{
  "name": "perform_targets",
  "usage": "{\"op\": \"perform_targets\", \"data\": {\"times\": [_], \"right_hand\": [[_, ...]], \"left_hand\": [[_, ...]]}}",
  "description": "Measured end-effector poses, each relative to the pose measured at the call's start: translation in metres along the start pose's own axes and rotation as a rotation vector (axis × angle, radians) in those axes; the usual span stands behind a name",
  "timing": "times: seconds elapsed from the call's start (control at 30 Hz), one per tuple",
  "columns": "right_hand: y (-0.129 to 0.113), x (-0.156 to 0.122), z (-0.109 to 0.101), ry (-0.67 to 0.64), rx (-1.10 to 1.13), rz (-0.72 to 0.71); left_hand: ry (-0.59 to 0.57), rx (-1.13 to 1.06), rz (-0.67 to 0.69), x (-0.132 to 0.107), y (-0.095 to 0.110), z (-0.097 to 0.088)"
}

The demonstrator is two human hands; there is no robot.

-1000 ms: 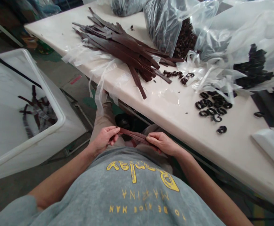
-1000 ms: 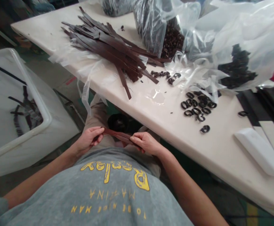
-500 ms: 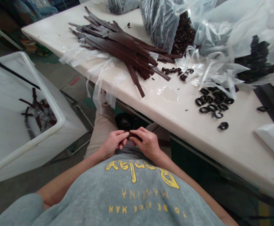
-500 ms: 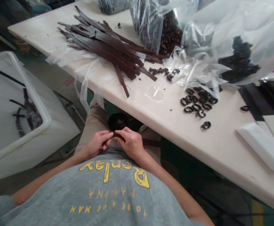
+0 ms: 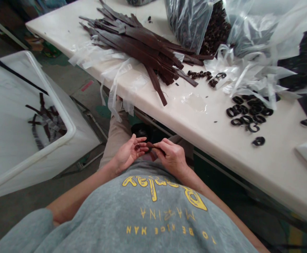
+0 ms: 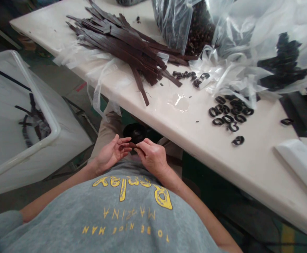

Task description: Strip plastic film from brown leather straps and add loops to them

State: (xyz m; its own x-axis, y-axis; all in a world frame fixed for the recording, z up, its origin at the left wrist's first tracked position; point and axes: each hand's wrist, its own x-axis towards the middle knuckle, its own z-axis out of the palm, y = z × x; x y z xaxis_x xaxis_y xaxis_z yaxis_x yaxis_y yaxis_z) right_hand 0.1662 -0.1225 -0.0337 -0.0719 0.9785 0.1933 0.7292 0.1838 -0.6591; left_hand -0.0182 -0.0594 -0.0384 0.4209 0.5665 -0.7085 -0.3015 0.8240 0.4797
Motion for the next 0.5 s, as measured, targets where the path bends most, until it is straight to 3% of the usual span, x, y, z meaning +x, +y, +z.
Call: {"op": "perform_targets", "data": {"times": [0.23,0.5], "right_hand": [[-0.008,-0.005,0.014,-0.134,-0.014,-0.034],[-0.004,-0.005,0.021,-0.140,0.074,0.091]], "left_hand": [[-0.070,-0.114,-0.019,0.002,-0.005,0.002],[-0.102,-0.012,0.039,0.000,-0.012,0.005]]}}
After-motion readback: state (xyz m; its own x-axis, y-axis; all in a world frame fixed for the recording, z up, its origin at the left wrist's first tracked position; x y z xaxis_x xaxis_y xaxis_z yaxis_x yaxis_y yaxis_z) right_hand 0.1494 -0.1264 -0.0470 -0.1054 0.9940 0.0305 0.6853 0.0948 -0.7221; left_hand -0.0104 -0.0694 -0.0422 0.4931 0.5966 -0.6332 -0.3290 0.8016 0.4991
